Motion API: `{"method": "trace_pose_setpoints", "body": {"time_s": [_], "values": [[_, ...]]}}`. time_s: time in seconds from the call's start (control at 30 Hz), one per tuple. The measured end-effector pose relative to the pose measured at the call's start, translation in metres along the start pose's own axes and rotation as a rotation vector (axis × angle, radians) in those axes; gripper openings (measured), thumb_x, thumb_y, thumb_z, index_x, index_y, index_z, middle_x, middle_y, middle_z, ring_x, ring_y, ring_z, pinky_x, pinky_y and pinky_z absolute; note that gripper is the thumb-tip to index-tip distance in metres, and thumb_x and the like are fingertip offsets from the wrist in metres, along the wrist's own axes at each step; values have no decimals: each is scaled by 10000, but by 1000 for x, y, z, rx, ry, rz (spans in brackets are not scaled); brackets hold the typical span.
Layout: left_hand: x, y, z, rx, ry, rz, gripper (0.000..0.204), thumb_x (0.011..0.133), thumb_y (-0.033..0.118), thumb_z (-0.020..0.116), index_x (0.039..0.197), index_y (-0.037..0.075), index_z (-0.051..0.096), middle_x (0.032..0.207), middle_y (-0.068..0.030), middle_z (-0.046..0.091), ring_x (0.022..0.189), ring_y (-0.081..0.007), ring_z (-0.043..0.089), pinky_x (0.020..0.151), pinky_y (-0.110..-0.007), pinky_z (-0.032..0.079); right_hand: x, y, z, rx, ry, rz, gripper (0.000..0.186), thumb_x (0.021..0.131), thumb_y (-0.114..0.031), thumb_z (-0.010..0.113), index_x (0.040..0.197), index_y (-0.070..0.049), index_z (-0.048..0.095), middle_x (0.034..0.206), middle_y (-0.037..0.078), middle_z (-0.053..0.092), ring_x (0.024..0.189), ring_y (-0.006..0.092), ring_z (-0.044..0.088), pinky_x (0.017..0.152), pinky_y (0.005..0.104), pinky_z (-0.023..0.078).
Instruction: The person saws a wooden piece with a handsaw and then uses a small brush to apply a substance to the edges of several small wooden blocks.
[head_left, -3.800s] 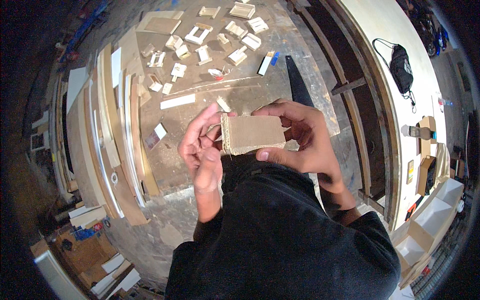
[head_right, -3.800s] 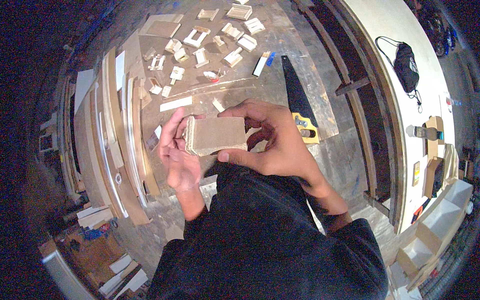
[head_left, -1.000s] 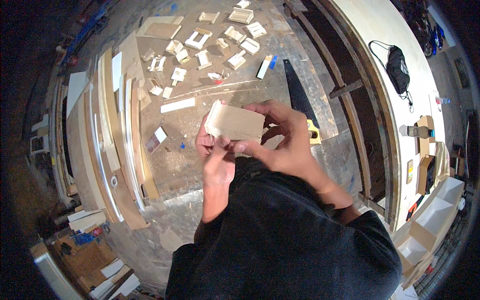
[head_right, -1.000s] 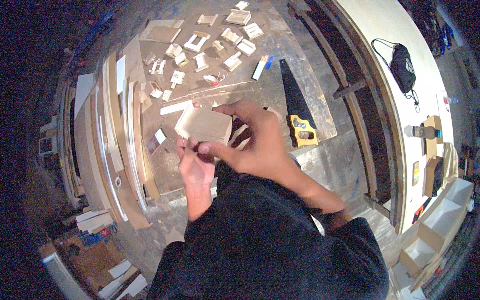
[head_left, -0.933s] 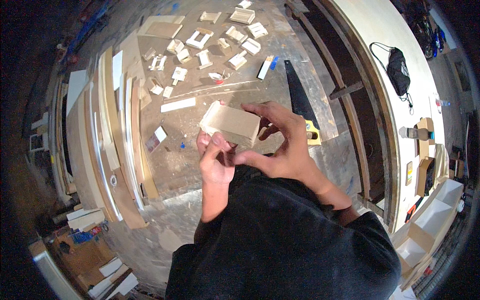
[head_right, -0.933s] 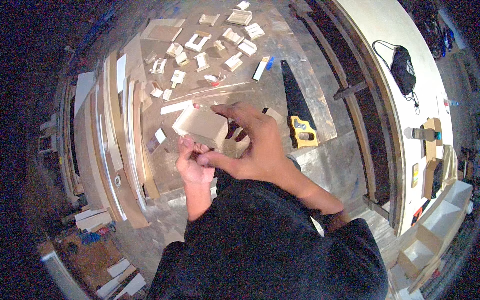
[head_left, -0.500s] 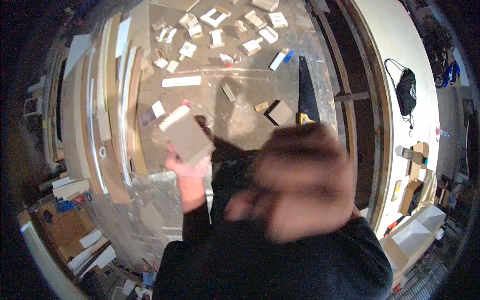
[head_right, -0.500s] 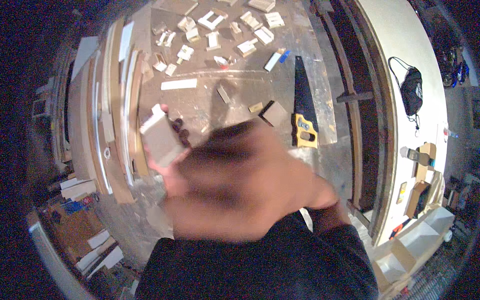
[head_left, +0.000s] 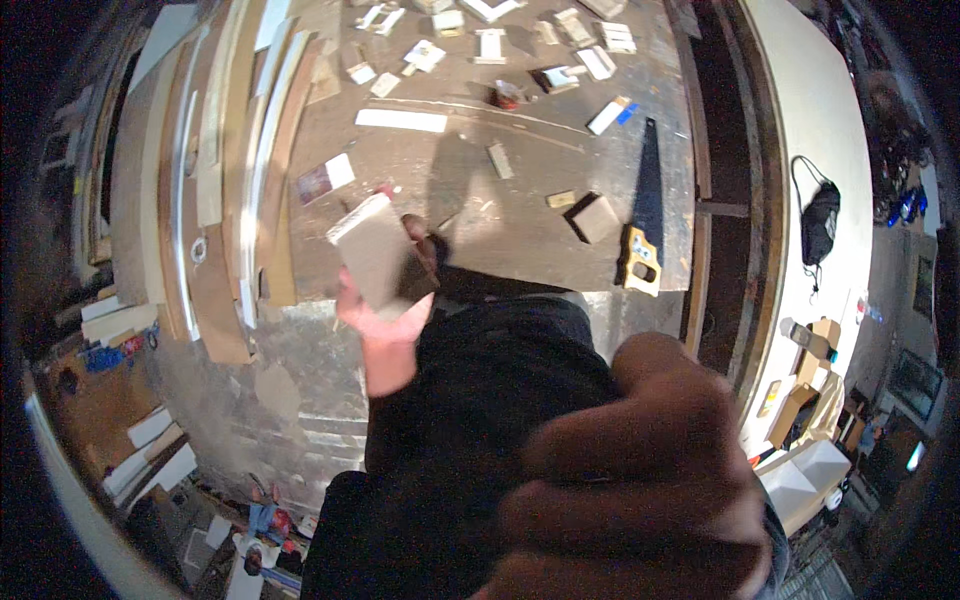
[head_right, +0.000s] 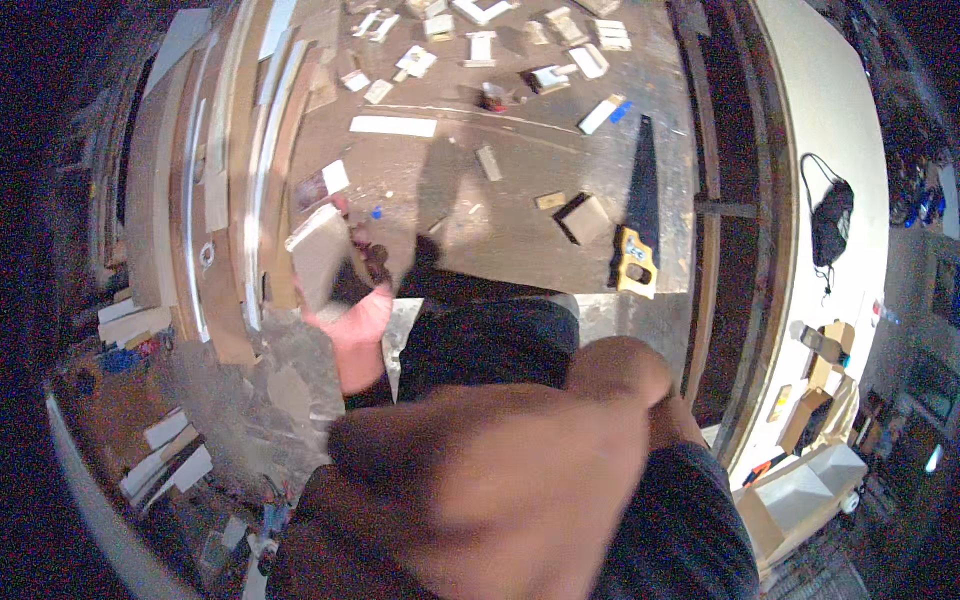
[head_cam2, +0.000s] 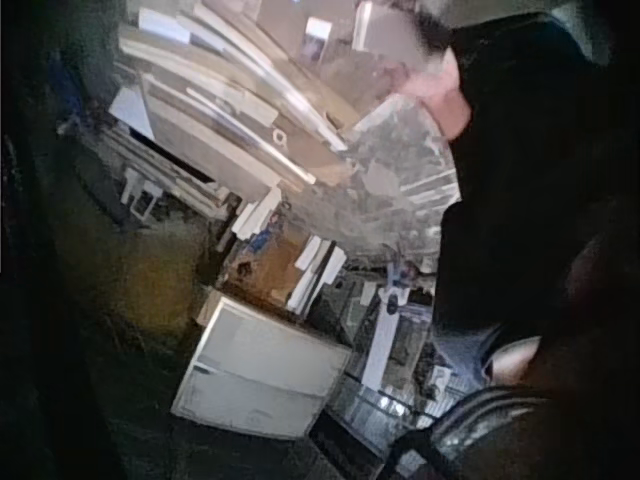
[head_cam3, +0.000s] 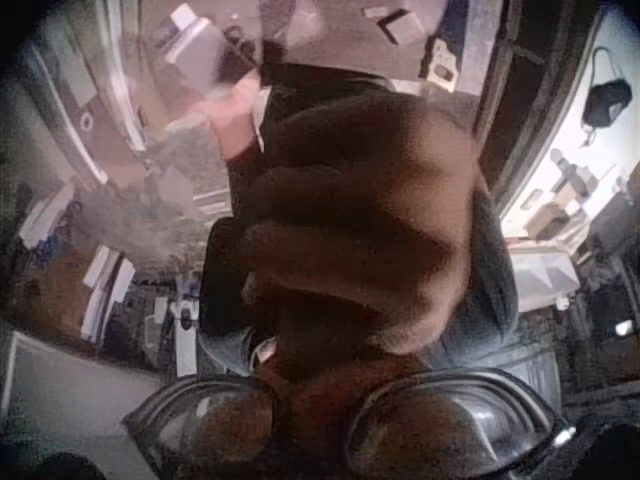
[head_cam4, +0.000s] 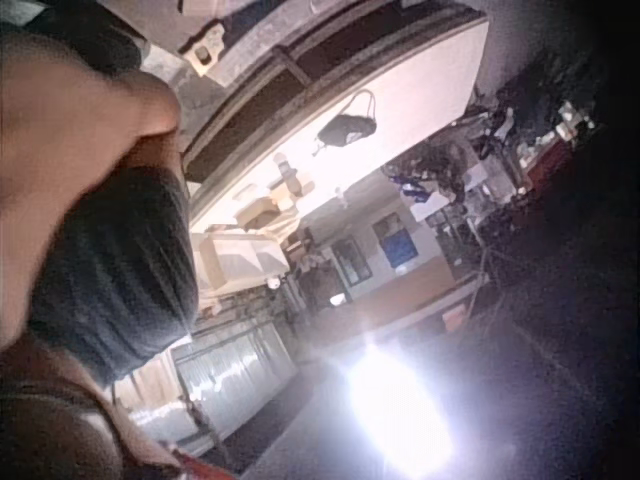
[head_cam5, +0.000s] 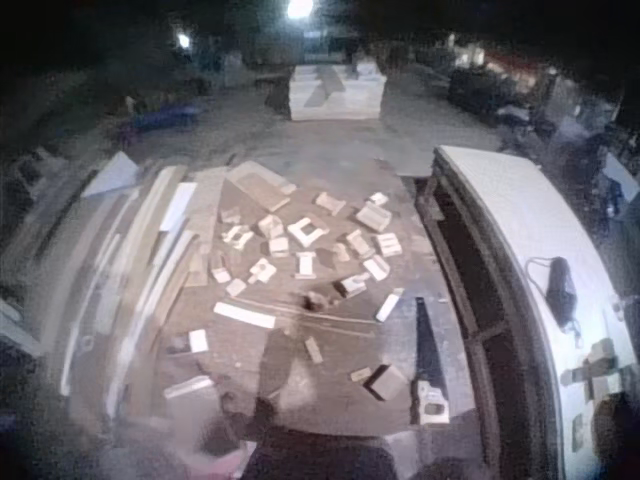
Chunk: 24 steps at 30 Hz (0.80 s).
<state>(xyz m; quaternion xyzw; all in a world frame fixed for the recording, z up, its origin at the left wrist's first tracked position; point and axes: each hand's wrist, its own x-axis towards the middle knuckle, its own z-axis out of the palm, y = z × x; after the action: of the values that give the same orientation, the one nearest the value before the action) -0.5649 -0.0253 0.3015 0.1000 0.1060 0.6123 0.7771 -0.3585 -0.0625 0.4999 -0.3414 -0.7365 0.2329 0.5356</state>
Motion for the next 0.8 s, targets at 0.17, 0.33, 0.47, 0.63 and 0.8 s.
{"method": "trace_pose_setpoints", "body": {"time_s": [0.17,0.33,0.47,0.63,0.8], "values": [[6,27,-12,225,50,68,961,859,506,694,1535,28,205,1384,-156,465,1098,-269,548,890,-349,536,21,-11,24,25,-2,-44,184,681,-228,726,725,-96,605,567,11,509,430,148,460,345,262,305],[2,67,-40,175,89,10,853,870,430,705,1501,24,299,1511,-145,388,1112,-273,562,901,-381,551,5,-9,42,-22,-26,53,119,814,-260,776,854,-185,692,575,-44,518,486,149,502,381,265,325],[17,93,-70,96,14,-69,800,867,378,709,1478,23,335,1549,-148,344,1132,-287,543,892,-366,562,25,33,84,177,-121,-111,135,836,-243,776,873,-151,683,554,-42,480,399,100,417,368,219,318],[27,123,-90,146,-21,-38,781,829,419,720,1445,69,393,1482,-141,420,1166,-293,521,957,-378,515,53,13,116,439,-84,-43,169,811,-203,776,849,-72,675,563,-10,504,399,102,436,365,240,326],[13,153,-105,235,67,-52,813,814,465,717,1456,77,404,1322,-155,553,1216,-294,521,984,-386,497,63,16,111,319,-250,278,165,788,-186,776,824,-64,671,577,17,538,444,130,501,412,269,385]]}}
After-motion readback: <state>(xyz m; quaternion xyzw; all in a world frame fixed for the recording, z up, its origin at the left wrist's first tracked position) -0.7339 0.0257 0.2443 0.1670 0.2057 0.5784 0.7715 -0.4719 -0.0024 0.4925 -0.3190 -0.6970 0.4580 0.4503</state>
